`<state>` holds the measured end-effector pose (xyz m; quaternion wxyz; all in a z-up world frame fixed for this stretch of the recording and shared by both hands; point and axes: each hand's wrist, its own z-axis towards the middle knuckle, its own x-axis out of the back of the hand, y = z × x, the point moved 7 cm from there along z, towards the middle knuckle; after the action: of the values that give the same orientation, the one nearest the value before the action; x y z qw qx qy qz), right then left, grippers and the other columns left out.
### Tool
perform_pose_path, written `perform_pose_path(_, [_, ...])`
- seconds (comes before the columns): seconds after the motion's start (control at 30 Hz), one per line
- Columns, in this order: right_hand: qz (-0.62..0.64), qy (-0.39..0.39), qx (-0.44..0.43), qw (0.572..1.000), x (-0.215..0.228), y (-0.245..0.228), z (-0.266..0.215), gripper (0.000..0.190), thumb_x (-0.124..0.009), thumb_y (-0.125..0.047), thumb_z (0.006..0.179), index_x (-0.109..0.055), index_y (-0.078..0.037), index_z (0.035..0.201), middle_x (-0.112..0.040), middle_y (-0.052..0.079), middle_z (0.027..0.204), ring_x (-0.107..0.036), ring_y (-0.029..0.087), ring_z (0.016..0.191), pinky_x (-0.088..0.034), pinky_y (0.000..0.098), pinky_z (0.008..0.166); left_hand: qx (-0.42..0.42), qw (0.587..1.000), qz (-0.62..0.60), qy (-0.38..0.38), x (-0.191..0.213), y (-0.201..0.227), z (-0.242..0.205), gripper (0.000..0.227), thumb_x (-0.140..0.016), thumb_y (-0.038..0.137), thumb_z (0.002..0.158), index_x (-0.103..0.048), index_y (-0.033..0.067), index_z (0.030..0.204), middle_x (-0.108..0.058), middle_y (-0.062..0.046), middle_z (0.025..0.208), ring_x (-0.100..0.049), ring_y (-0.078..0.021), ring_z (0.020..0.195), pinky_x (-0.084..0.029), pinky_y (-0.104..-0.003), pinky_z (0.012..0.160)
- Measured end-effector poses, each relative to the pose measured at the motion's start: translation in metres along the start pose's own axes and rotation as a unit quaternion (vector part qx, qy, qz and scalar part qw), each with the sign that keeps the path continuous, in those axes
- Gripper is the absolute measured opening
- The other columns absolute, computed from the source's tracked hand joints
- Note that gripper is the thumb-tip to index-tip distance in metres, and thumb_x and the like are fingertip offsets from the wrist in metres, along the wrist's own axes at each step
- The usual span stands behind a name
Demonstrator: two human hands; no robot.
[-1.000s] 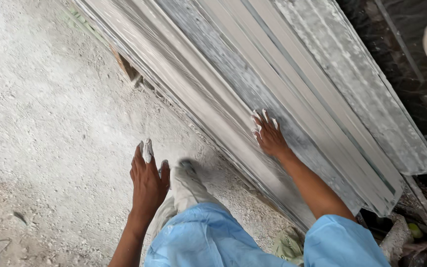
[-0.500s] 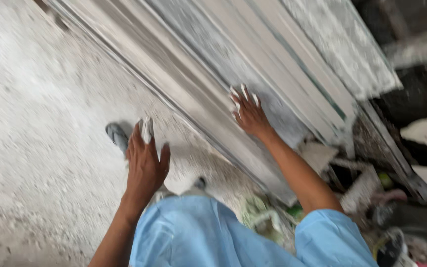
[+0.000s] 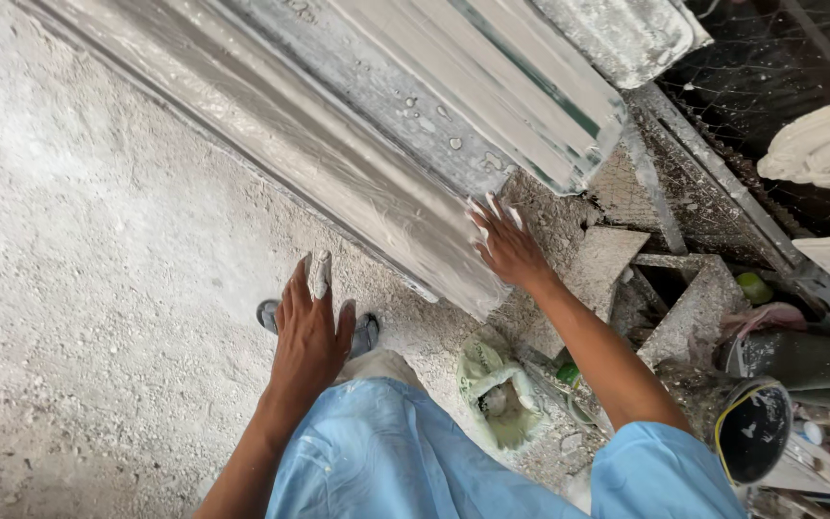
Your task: The person mixes a white slurry in a bucket, then pours it into a long rectangular mold. They use their hands and a metal trowel to spread and smooth the slurry along the mold's length. The person repeatedly wipes and smooths the surface, occasionally dipping hands into the bucket for more slurry.
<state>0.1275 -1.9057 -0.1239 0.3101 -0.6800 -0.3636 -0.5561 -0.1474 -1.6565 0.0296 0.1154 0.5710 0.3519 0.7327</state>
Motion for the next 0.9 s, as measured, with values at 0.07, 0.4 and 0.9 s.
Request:
perform_pose_path(0.07, [0.002, 0.026, 0.012, 1.0, -0.005, 0.009, -0.021, 0.063, -0.045, -0.043, 0.107, -0.023, -0.019, 0.161, -0.023, 0.006, 0.171, -0.015, 0.028, 0.16, -0.006, 0.0625, 0.128, -0.01, 1.0, 0.008, -0.001, -0.005, 0.01, -0.004, 0.068, -0.055, 0.031, 0.102, -0.029, -0.0006, 0.156, -0.031, -0.038, 0.155, -0.039, -0.0551, 0.138, -0.034, -0.063, 0.109])
perform_pose_path(0.4, [0.025, -0.004, -0.053, 0.998, -0.034, 0.048, -0.085, 0.075, -0.045, -0.046, 0.103, -0.015, -0.014, 0.164, -0.019, 0.012, 0.169, -0.014, 0.029, 0.158, -0.01, 0.0612, 0.125, -0.039, 0.999, 0.03, -0.003, -0.022, 0.034, -0.015, 0.062, -0.056, 0.029, 0.103, -0.033, 0.0003, 0.153, -0.032, -0.038, 0.154, -0.04, -0.0546, 0.138, -0.035, -0.062, 0.112])
perform_pose_path(0.9, [0.109, 0.037, -0.087, 0.989, -0.01, -0.01, -0.126, 0.06, -0.049, -0.025, 0.104, -0.027, -0.016, 0.159, -0.036, 0.007, 0.165, -0.03, 0.034, 0.155, -0.018, 0.0601, 0.126, 0.01, 1.0, 0.001, 0.006, -0.003, 0.026, -0.02, 0.07, -0.055, 0.027, 0.101, -0.023, 0.0024, 0.159, -0.027, -0.037, 0.155, -0.037, -0.0559, 0.139, -0.036, -0.065, 0.107])
